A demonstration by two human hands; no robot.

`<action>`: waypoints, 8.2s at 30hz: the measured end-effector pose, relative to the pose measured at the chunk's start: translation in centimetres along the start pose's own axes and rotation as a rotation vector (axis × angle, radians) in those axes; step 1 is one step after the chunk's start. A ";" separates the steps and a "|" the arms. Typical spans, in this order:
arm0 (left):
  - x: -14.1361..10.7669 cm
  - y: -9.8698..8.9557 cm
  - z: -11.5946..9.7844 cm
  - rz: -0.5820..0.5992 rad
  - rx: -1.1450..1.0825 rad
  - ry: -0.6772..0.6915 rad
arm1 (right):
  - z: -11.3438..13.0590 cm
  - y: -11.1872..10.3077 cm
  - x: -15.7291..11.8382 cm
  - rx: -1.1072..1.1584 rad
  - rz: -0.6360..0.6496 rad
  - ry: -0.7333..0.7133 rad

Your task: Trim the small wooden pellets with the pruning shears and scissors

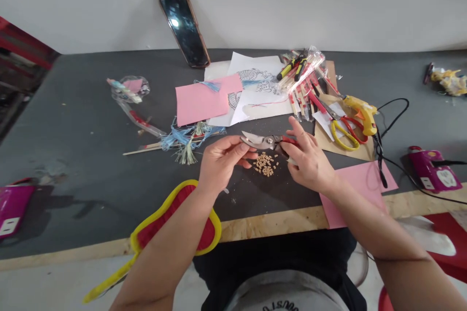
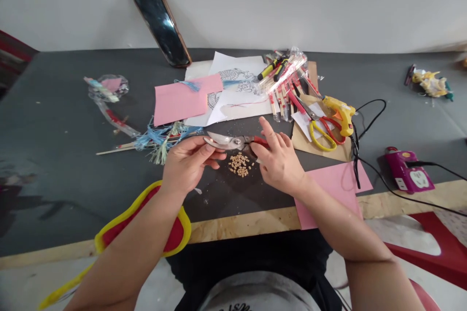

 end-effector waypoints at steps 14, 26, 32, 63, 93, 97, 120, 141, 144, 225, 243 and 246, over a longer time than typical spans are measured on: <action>0.0 -0.1 -0.2 0.018 0.008 0.004 | 0.6 0.4 0.0 -0.117 -0.033 0.014; 0.0 -0.1 -0.5 0.071 0.086 0.062 | 0.0 0.8 0.1 -0.178 0.055 0.054; -0.1 0.2 -0.6 0.091 0.093 0.012 | -0.2 0.7 0.1 -0.230 0.092 0.120; 0.3 -0.3 0.2 0.102 -0.029 0.107 | 0.1 0.7 0.2 -0.260 0.053 -0.002; 0.0 0.1 0.1 0.022 0.062 0.122 | 0.3 1.1 0.3 -0.301 0.105 0.032; 0.0 0.1 0.2 0.051 0.038 0.109 | 0.4 1.2 0.3 -0.314 0.104 0.030; 0.0 0.2 0.3 0.059 0.008 0.081 | -0.3 1.5 0.3 -0.231 0.076 -0.002; 0.0 0.3 0.3 0.064 -0.021 0.043 | 0.1 1.4 0.2 -0.244 0.079 0.016; -0.1 0.4 0.3 0.071 -0.042 0.039 | 0.1 1.5 0.2 -0.204 0.071 -0.008; 0.1 0.2 0.2 0.034 0.061 0.099 | -0.1 1.2 0.5 -0.262 0.074 0.048; 0.1 0.0 0.6 0.189 0.028 0.051 | -0.2 1.3 0.4 -0.190 0.108 0.029; 0.0 0.1 0.4 0.184 0.010 0.054 | 0.0 1.4 0.4 -0.178 0.118 0.018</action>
Point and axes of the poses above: each hand's wrist, its own x-axis towards the middle knuckle, its own y-axis out of the palm, z = x × y, the point moved 5 cm from there along x, towards the middle knuckle, and after that the axes turned 6 degrees about y, right-handed, at the moved point
